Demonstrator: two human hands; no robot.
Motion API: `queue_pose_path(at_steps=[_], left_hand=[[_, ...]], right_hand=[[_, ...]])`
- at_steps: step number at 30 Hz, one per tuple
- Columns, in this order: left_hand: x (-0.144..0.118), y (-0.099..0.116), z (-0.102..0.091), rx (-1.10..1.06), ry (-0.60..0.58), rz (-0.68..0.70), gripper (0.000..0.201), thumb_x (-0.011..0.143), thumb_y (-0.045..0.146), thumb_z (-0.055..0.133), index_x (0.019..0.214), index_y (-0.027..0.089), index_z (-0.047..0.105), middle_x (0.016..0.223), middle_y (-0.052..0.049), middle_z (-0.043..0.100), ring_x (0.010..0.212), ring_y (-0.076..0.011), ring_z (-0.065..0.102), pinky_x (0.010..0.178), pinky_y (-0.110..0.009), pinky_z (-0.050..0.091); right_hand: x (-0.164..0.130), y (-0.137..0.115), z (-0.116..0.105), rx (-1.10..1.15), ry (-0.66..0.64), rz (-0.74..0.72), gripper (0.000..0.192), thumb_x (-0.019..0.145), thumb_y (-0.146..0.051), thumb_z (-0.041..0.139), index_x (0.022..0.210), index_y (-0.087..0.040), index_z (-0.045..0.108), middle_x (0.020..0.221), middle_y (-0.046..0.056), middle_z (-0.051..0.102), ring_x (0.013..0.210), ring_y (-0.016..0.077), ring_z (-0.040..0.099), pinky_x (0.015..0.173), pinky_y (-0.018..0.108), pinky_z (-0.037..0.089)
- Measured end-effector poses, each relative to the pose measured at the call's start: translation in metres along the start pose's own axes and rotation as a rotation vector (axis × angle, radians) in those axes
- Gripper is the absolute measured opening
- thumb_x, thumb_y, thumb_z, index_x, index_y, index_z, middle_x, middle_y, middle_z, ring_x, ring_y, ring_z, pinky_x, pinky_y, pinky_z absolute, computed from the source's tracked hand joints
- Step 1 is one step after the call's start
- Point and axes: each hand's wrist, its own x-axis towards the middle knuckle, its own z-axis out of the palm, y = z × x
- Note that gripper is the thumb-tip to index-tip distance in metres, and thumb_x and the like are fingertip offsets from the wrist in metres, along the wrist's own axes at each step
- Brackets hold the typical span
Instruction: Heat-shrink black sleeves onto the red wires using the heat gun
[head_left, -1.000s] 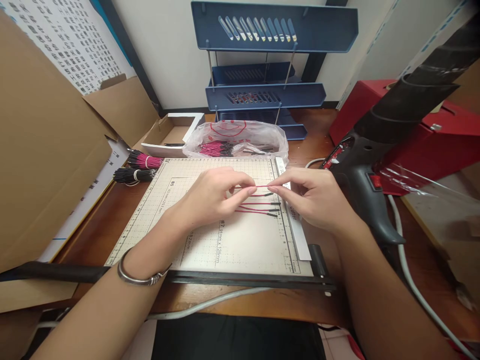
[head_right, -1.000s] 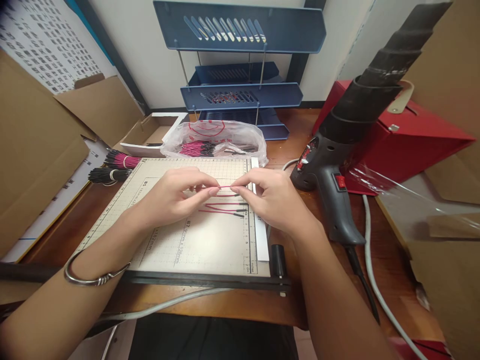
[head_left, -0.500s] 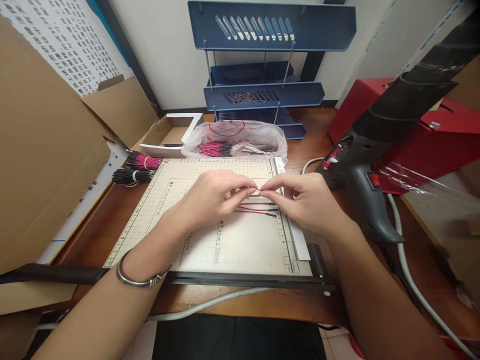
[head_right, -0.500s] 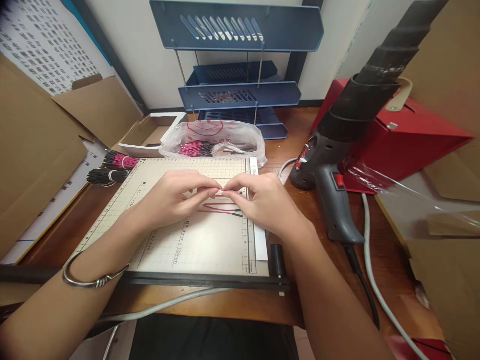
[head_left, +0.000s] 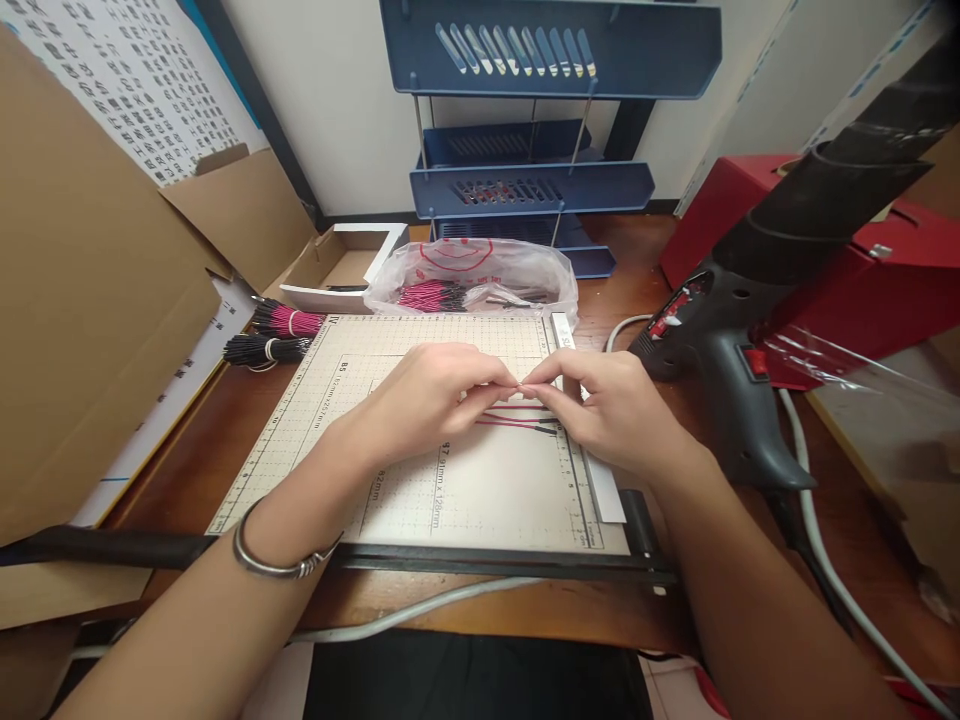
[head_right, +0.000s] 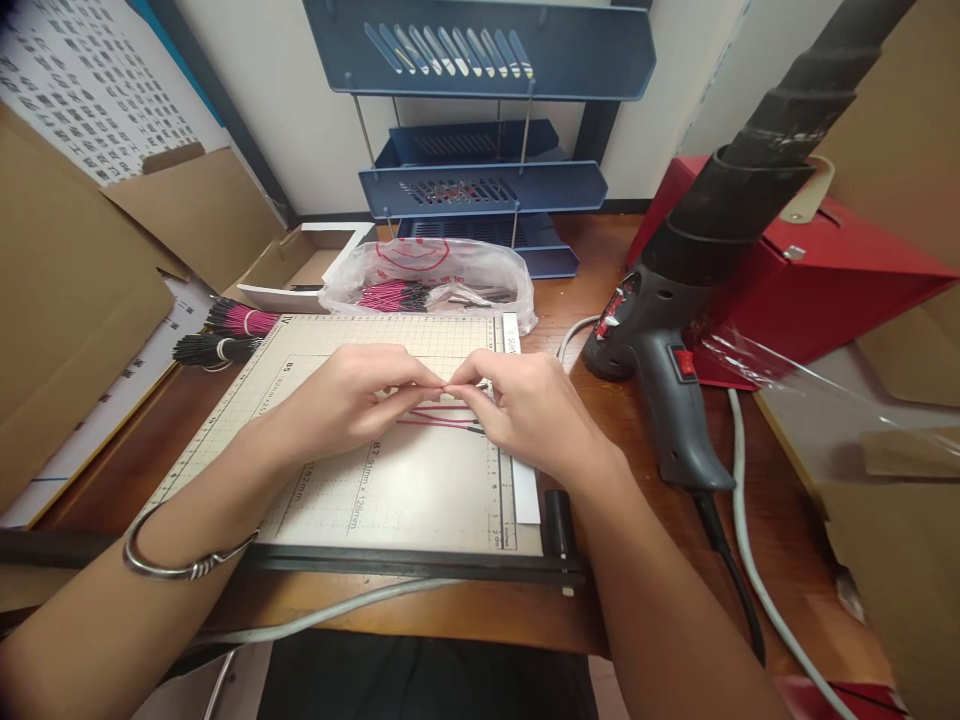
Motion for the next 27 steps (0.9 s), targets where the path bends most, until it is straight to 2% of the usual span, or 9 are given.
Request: queue_pose_path(at_steps=[5,13,27], left_hand=[[-0.0003,0.0014,-0.0016,-0.037,-0.07,-0.036,0.018,0.099,0.015,0.056,0.094,0.017,0.073,0.084,-0.003,0.077,0.073,-0.0141,0.068,0.069,-0.025,0.047],[0.0022,0.0045,0.0025,-0.127,-0.008,-0.144,0.013,0.096,0.014,0.059,0.093,0.017,0.072,0.079,0.002,0.076,0.066,-0.0107,0.066,0.064,-0.022,0.044],[0.0012,0.0049,0.0025,-0.079,0.004,-0.21,0.011,0.094,0.018,0.063,0.09,0.019,0.074,0.077,0.001,0.077,0.065,-0.0127,0.067,0.061,-0.023,0.044]], right_hand=[[-0.0011,0.0019,-0.0013,-0.005,-0.042,-0.003,0.013,0.095,-0.026,0.063,0.089,-0.02,0.073,0.077,-0.003,0.073,0.059,0.007,0.058,0.059,0.021,0.038],[-0.0008,-0.0011,-0.0037,-0.023,0.013,-0.017,0.011,0.094,-0.024,0.065,0.087,-0.02,0.072,0.073,-0.004,0.072,0.055,0.0058,0.055,0.057,0.021,0.037],[0.0002,-0.0017,-0.0029,-0.047,0.032,-0.049,0.012,0.092,-0.022,0.064,0.084,-0.018,0.072,0.072,-0.003,0.071,0.057,0.0064,0.056,0.057,0.02,0.037]])
